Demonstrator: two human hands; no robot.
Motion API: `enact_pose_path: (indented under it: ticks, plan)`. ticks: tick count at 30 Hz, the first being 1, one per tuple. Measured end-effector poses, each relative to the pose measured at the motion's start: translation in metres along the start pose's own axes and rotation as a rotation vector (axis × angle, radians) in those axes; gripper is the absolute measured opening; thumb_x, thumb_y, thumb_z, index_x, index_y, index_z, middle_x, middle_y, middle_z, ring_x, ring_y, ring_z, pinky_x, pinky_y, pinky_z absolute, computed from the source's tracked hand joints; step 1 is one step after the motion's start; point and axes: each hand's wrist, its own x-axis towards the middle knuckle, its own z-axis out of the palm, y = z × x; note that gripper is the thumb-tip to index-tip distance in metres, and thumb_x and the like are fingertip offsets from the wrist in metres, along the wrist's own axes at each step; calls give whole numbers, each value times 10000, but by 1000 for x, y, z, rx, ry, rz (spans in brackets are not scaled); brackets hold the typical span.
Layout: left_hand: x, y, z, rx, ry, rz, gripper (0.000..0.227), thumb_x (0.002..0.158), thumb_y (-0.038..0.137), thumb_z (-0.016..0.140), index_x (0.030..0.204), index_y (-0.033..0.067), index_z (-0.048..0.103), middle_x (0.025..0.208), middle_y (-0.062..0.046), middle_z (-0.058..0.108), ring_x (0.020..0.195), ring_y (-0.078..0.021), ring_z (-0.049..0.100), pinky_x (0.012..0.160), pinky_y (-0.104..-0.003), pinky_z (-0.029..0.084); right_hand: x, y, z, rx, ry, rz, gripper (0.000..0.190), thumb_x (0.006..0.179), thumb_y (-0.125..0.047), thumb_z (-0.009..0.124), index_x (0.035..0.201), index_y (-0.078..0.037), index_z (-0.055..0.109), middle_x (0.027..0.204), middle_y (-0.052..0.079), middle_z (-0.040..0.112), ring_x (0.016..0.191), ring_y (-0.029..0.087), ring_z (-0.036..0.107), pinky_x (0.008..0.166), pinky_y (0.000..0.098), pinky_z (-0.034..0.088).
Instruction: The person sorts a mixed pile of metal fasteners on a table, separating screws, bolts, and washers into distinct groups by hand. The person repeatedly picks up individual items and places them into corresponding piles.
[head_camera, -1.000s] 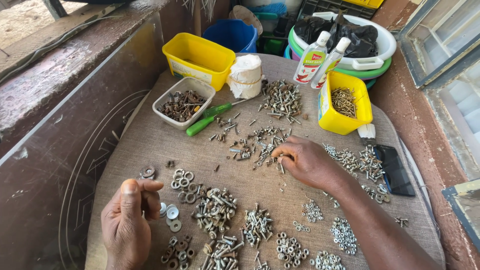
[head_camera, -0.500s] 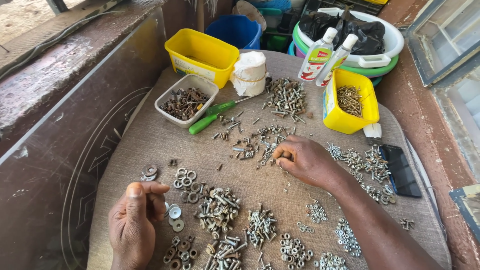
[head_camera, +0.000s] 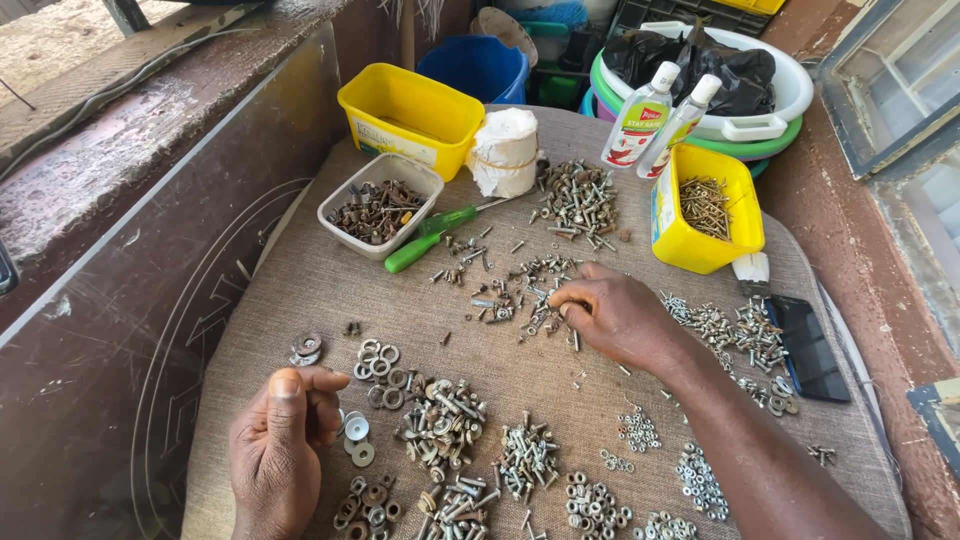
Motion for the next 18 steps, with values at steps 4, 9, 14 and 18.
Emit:
enact_pose_path:
  ticks: [4,9,14,18]
  plan:
    - [0,1,-1,-8,-8,18,571,1157,418,422,997,-8,766,635,-51,569,577,-128,497,542,-277,413,1,-5,4,-36,23,-25,233,975,-371,675,1154,-304,807,1038,-8,610,837,244,684,711,468,516]
    - [-1,3,0,27,14,-18,588,1156,426,414,993,0,786,625,-52,579,580,-140,510,562,-287,424,3,-3,7,-31,47,-118,267,961,-287,622,1133,-290,827,946,-1,604,809,254,690,739,468,512]
    - [0,0,-1,-1,-7,8,582,1158,426,413,1010,-8,772,620,-53,564,574,-134,504,554,-280,417,1,-24,0,-56,24,-22,241,931,-402,680,1081,-276,819,930,-12,600,783,214,649,702,451,506]
    - [-5,4,3,32,84,-64,587,1166,431,409,999,0,771,609,-60,507,573,-132,448,557,-276,337,10,-24,16,-99,75,48,233,913,-499,730,974,-281,786,997,-6,668,898,279,699,698,498,487]
